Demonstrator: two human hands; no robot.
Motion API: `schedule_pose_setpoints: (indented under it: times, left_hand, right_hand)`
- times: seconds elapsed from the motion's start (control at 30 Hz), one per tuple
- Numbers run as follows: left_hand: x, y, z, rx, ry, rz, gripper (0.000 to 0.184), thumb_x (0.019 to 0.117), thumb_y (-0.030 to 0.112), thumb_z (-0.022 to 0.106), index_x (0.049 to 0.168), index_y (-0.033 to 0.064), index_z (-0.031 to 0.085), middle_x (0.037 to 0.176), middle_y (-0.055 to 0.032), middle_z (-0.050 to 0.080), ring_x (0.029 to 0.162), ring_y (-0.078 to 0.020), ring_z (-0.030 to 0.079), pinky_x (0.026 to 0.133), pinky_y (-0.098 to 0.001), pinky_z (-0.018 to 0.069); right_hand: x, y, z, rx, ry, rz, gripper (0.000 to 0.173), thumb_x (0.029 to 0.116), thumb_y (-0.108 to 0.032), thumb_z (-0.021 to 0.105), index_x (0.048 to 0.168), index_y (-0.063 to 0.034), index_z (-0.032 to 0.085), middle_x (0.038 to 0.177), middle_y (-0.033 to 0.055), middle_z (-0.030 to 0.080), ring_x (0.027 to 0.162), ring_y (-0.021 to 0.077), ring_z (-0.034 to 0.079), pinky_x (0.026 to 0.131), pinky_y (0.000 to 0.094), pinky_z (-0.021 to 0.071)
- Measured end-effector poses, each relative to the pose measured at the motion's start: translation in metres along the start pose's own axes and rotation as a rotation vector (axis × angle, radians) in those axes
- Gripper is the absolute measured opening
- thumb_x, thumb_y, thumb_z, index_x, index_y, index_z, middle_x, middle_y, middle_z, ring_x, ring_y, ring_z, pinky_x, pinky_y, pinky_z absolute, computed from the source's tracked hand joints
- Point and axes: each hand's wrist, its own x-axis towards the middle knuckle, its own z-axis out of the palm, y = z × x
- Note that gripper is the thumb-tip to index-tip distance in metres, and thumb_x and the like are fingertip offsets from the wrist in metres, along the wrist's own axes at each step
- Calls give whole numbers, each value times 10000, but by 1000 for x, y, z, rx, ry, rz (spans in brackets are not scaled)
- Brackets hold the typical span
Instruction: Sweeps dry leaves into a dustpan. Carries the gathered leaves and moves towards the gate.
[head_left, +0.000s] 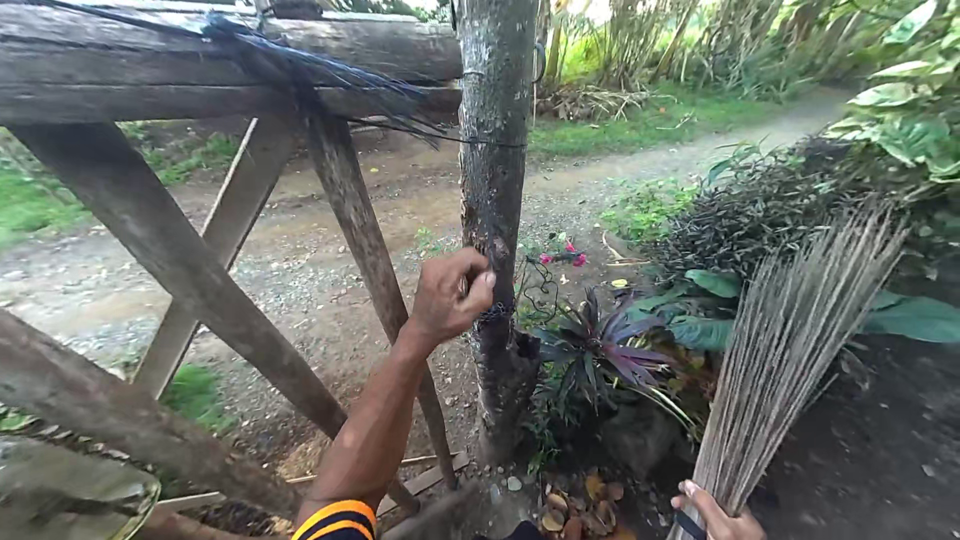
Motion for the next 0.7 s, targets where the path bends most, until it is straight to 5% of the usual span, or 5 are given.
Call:
schedule_pose_setpoints:
  times: [0.2, 0.4, 0.53, 0.63, 0.7]
  left_hand:
    - [-37, -11, 4, 32, -133, -19, 243, 938, 197, 575, 794, 19, 654, 670, -55, 615, 629, -77, 593, 608, -230, 503]
    - [-39, -17, 19, 362, -197, -550, 282, 1007, 244, 540, 1011, 26, 718, 787, -135, 682, 723, -299, 678, 675, -532, 551]
    - [-16, -48, 40, -167, 347, -916, 339, 1108, 262, 390, 1175, -2, 592, 827, -101, 639, 656, -193, 637, 658, -395, 580]
    - [38, -73, 45, -638, 935, -856, 269, 1132, 259, 329, 1132, 47, 494, 814, -23, 585, 604, -115, 594, 613, -314, 572]
    - [79, -78, 32, -790, 1125, -712, 261, 1141, 280, 298, 1203, 69, 439, 860, -19, 569, 643, -107, 586, 637, -300, 564]
  right_hand:
    - [4, -5, 8, -14, -7, -5, 269, 853, -109, 661, 1059, 49, 590, 714, 30, 714, 603, 127, 710, 634, 305, 633]
    - [6, -3, 5, -12, -12, 8, 233, 854, -86, 662, 1038, 38, 591, 692, 23, 712, 585, 122, 707, 614, 296, 631]
    - [5, 0, 3, 0, 3, 10, 251, 853, -75, 664, 1059, 43, 583, 688, 30, 712, 575, 128, 704, 604, 298, 631]
    - [2, -3, 2, -6, 8, 4, 252, 845, -75, 664, 1053, 43, 585, 684, 27, 716, 572, 123, 706, 601, 291, 631]
    - [2, -5, -1, -8, 4, -5, 248, 843, -75, 656, 1050, 41, 581, 686, 21, 713, 575, 120, 704, 603, 287, 628]
